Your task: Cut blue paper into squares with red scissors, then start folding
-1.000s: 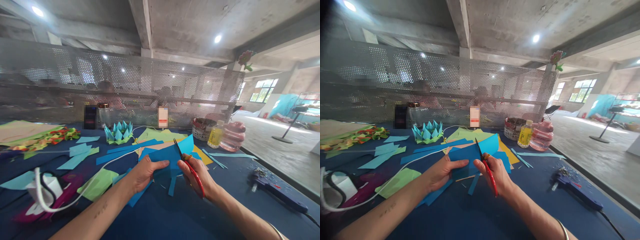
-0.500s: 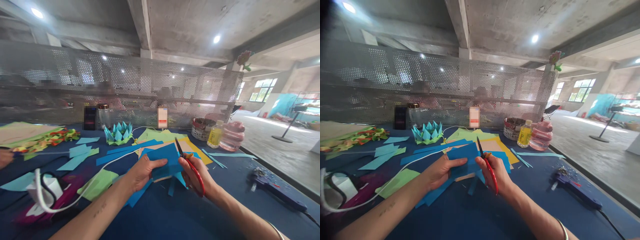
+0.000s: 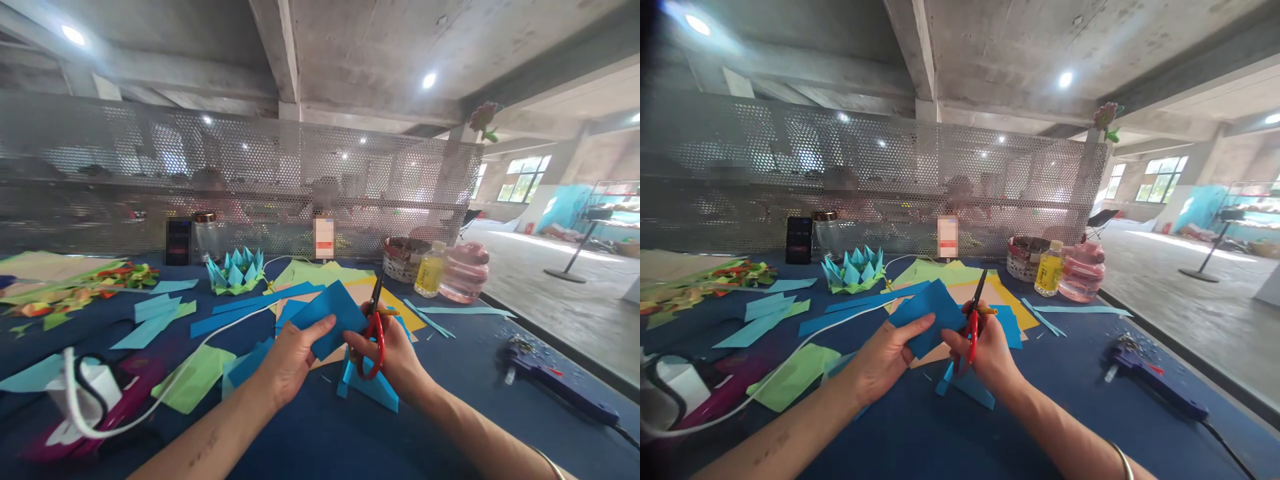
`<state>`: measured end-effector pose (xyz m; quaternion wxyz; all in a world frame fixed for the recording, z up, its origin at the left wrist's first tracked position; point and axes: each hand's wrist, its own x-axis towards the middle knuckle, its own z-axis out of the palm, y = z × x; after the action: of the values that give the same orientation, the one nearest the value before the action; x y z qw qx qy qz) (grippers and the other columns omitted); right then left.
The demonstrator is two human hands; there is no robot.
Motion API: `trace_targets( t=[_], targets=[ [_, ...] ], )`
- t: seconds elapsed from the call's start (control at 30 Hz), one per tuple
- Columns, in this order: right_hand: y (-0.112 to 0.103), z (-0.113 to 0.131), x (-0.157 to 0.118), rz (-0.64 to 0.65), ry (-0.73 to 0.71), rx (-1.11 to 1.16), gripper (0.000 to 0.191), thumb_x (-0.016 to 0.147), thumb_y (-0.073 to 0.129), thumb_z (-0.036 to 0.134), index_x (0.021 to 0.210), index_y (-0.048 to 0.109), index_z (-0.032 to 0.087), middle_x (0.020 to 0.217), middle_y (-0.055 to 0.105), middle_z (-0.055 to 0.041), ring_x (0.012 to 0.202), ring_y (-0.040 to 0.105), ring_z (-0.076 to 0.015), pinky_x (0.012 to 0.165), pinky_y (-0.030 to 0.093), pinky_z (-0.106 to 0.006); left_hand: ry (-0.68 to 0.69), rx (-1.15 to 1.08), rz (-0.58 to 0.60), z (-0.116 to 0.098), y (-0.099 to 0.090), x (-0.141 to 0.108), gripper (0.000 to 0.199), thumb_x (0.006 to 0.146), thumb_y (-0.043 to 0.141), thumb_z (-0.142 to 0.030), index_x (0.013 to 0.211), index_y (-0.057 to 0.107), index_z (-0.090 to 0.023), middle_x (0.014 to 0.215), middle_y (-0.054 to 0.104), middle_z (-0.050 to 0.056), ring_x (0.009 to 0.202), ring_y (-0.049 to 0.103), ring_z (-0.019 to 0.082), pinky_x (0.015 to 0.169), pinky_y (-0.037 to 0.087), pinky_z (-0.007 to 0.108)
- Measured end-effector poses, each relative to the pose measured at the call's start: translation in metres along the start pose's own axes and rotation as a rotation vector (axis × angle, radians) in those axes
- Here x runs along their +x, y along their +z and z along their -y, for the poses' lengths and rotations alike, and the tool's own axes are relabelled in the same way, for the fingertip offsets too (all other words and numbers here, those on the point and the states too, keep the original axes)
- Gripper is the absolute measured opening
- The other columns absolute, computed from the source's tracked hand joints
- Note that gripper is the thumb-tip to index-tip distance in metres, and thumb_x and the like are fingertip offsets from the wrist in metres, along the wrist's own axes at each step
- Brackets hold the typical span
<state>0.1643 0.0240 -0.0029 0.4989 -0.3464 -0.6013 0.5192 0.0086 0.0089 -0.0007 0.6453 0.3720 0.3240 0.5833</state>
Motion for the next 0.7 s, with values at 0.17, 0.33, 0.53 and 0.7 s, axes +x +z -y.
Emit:
trace_targets(
  t=[0.17, 0.33, 0.53, 0.7],
  targets=[
    [0.001, -0.002, 0.001, -0.002, 0.013, 0.026, 0.056, 0.065, 0.078, 0.036, 0.098, 0.035, 0.023, 0.050, 0.058, 0.0090, 0.043, 0.056, -0.0139, 0.047, 0.047, -0.025, 0.039, -0.105, 0.120, 0.003, 0.003, -0.001, 0.019, 0.072, 0.074, -0.029, 0.084, 0.074, -0.015, 0.095, 0.074, 0.010, 0.096, 0.066, 0.027, 0.086, 0.050, 0.038],
    [0.002, -0.005, -0.001, -0.016, 0.023, 0.065, 0.056, 0.063, 0.078, 0.035, 0.099, 0.036, 0.023, 0.051, 0.058, 0.0092, 0.042, 0.056, -0.0141, 0.047, 0.048, -0.027, -0.011, -0.113, 0.113, 0.005, 0.005, -0.004, 0.018, 0.074, 0.072, -0.029, 0.085, 0.074, -0.014, 0.100, 0.073, 0.011, 0.095, 0.066, 0.027, 0.085, 0.051, 0.040],
    [-0.004, 0.005, 0.001, -0.036, 0.023, -0.084, 0.048, 0.067, 0.072, 0.038, 0.097, 0.039, 0.022, 0.048, 0.059, 0.0070, 0.040, 0.056, -0.0152, 0.042, 0.045, -0.025, 0.037, 0.014, 0.114, -0.011, -0.008, 0.004, 0.022, 0.069, 0.076, -0.028, 0.088, 0.074, -0.016, 0.085, 0.075, 0.007, 0.079, 0.069, 0.023, 0.077, 0.051, 0.034],
    [-0.011, 0.011, 0.004, 0.058, 0.074, -0.122, 0.042, 0.066, 0.069, 0.028, 0.093, 0.039, 0.021, 0.048, 0.056, 0.0093, 0.040, 0.055, -0.0130, 0.042, 0.045, -0.023, 0.012, 0.197, 0.124, -0.032, -0.026, 0.014, 0.025, 0.067, 0.078, -0.029, 0.089, 0.074, -0.020, 0.076, 0.074, 0.002, 0.070, 0.066, 0.015, 0.070, 0.049, 0.025]
  ],
)
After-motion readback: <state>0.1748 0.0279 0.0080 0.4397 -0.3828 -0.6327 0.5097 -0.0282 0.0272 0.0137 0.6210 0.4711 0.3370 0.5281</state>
